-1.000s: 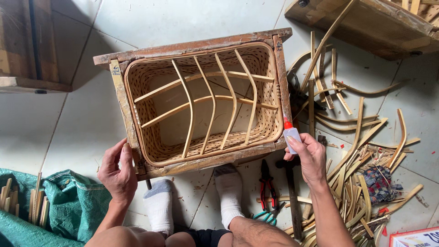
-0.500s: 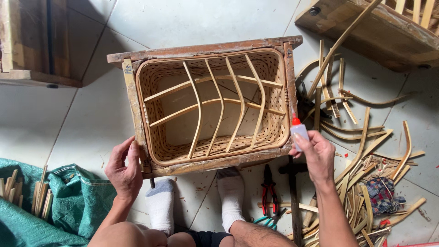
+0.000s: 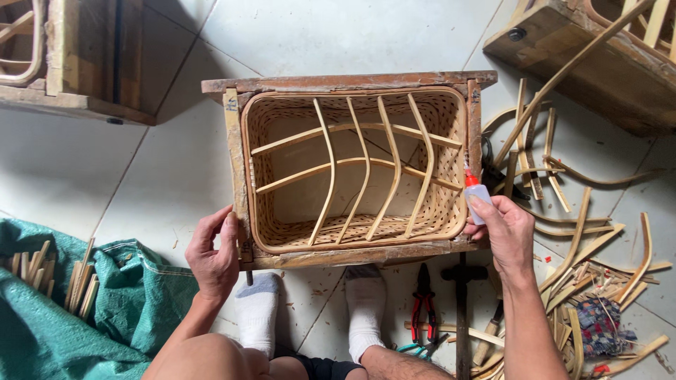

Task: The person applies glue to the inner rim of a rectangular woven basket placed in a wooden mold, then inserts and secures a curved bamboo strip along the top edge using a hammer and pliers. The person adjusts the strip and taps it into place repeatedly.

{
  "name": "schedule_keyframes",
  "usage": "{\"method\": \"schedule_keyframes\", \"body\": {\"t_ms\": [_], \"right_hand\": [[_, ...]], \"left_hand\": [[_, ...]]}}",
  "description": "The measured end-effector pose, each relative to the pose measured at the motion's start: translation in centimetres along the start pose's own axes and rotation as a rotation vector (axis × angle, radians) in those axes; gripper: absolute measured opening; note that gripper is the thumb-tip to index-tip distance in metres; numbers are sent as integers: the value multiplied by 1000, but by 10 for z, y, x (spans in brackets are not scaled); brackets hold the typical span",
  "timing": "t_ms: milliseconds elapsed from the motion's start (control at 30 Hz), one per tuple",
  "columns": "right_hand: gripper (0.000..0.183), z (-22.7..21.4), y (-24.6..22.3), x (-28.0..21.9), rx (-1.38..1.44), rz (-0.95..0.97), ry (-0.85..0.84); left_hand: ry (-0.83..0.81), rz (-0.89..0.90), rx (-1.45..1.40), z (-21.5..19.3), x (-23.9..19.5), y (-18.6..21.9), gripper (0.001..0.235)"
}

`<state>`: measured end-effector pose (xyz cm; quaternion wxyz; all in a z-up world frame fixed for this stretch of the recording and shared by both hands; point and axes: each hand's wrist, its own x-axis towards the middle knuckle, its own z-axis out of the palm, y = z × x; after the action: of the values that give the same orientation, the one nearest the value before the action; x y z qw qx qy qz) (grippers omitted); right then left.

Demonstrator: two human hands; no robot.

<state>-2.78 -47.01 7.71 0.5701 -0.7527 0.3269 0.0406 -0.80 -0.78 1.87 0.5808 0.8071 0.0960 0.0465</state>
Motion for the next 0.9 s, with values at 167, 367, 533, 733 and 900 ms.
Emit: {"method": "schedule_keyframes", "body": {"t_ms": [167, 367, 533, 733, 900], "right_hand": [[31, 1, -2, 0, 20, -55, 12], [34, 4, -12, 20, -7, -133, -22], [33, 7, -19, 40, -24, -92, -35], [34, 7, -13, 38, -31, -76, -22], [35, 9, -30, 28, -50, -181, -23]], "left_hand": [[0, 8, 10, 0, 1, 4, 21], [3, -5, -10, 0, 2, 5, 22], [11, -7, 2, 0, 2, 6, 22], [3, 1, 12, -1, 2, 5, 22], [8, 41, 33, -1, 4, 6, 22]]}}
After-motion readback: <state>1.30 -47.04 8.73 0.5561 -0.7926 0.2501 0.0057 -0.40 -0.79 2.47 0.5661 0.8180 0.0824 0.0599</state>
